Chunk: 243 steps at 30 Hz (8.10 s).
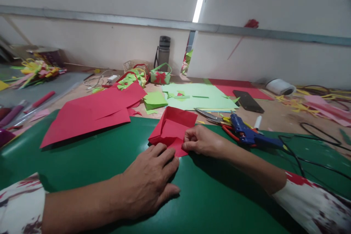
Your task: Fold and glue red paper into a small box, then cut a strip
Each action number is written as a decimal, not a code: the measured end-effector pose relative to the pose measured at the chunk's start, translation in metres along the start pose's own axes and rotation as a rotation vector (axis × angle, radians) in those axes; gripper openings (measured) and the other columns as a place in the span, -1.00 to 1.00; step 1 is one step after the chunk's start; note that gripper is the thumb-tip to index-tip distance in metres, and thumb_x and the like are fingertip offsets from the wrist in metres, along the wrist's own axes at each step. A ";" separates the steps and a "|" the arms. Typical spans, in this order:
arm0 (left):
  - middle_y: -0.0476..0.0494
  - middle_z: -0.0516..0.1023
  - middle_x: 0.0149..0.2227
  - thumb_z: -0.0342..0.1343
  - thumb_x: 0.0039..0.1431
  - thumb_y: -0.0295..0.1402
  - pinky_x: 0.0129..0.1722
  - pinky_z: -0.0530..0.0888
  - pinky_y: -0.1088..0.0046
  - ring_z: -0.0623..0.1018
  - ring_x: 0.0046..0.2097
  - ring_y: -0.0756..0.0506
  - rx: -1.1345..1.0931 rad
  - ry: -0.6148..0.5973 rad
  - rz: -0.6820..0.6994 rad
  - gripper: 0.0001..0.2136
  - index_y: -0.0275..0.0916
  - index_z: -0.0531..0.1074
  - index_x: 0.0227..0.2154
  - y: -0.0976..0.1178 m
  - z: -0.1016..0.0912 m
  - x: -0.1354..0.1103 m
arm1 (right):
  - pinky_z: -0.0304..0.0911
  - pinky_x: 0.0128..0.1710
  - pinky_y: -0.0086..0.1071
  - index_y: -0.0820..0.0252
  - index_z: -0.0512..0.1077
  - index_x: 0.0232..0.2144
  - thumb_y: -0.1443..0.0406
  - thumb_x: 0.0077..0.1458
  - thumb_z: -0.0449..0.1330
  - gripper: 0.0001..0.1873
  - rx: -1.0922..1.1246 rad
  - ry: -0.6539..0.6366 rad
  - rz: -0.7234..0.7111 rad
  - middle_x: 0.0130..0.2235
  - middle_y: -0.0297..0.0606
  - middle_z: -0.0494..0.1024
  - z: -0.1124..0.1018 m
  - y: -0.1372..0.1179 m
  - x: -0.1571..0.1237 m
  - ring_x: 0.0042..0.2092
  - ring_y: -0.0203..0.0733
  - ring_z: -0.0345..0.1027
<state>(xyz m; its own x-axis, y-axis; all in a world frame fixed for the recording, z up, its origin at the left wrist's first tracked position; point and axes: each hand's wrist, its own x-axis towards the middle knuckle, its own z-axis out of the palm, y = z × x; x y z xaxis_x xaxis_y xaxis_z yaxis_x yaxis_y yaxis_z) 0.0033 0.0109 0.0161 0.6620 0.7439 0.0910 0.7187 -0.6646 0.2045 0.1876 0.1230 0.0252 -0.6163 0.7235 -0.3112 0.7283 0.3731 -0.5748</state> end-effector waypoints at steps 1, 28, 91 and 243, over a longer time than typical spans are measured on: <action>-0.22 0.37 -0.13 -0.08 0.29 -0.18 -0.06 0.32 0.13 0.27 -0.12 -0.23 0.000 0.006 0.001 -0.71 -0.28 0.31 -0.09 0.000 0.000 0.000 | -0.04 -0.60 -0.50 0.19 0.28 -0.61 0.23 -0.05 0.17 -0.79 -0.010 0.013 0.000 -0.64 -0.48 0.25 0.000 -0.002 -0.002 -0.57 -0.38 0.10; -0.09 0.47 -0.26 -0.04 0.28 -0.43 -0.28 0.41 0.43 0.41 -0.24 -0.08 0.217 0.215 0.053 -0.86 -0.20 0.41 -0.34 -0.047 0.011 0.009 | 0.20 -0.21 -0.24 0.24 0.36 -0.06 0.45 -0.05 0.13 -0.57 -0.131 0.600 -0.090 -0.22 -0.10 0.54 -0.016 0.013 -0.006 -0.20 -0.05 0.38; -0.13 0.46 -0.43 -0.08 0.30 -0.37 -0.33 0.38 0.37 0.40 -0.35 -0.09 0.079 0.281 0.081 -0.73 -0.29 0.42 -0.48 -0.014 0.013 -0.005 | 0.09 -0.45 -0.26 0.38 0.44 -0.35 0.46 0.20 -0.02 -0.77 -1.051 0.319 -1.091 -0.40 -0.09 0.47 0.028 -0.008 -0.034 -0.40 -0.14 0.30; -0.14 0.37 -0.39 -0.10 0.26 -0.46 -0.39 0.29 0.38 0.32 -0.34 -0.09 -0.206 0.366 -0.213 -0.77 -0.28 0.40 -0.47 -0.005 0.021 -0.014 | -0.04 -0.20 -0.24 0.19 0.38 -0.50 0.45 0.03 0.22 -0.87 -0.056 0.254 -0.284 -0.41 -0.36 0.44 0.053 -0.028 -0.034 -0.26 -0.19 0.23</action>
<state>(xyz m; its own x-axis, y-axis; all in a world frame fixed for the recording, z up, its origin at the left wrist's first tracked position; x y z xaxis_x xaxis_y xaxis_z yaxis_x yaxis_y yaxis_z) -0.0050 0.0023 -0.0066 0.3590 0.8626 0.3565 0.7489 -0.4942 0.4415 0.1723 0.0575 0.0115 -0.7073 0.7047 0.0559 0.5586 0.6057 -0.5667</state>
